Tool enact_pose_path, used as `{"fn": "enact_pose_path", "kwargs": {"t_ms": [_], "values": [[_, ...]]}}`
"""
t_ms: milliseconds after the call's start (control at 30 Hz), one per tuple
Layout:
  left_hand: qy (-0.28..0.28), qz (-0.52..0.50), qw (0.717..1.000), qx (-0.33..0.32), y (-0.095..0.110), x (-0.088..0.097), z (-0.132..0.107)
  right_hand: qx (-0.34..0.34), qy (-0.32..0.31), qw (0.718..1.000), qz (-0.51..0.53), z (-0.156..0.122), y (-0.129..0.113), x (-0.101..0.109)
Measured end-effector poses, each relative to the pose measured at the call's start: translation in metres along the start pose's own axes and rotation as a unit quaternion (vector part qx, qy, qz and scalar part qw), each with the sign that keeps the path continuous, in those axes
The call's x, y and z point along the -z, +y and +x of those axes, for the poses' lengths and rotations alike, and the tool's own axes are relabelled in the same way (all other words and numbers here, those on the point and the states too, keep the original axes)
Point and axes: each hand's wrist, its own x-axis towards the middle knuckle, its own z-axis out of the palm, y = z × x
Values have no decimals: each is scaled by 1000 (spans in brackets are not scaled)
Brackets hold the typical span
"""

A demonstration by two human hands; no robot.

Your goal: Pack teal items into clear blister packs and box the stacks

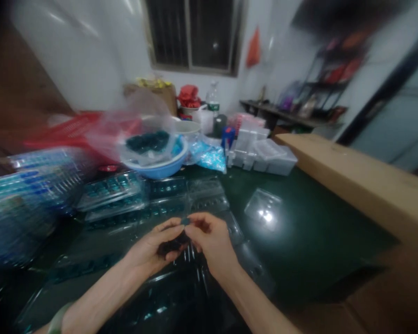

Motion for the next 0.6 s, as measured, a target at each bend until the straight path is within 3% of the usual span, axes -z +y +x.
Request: {"fn": "enact_pose_path", "kwargs": {"t_ms": [133,400,600], "values": [[-1,7,1000,23,-6,-2,3,-85,-43,990,102,3,1,12],[3,13,995,99,-7,-5,0,-77,-145,986,31,4,-10,28],[-32,-18,993,116,-9,-4,-10,-134,-194,967,98,-1,-8,31]]}}
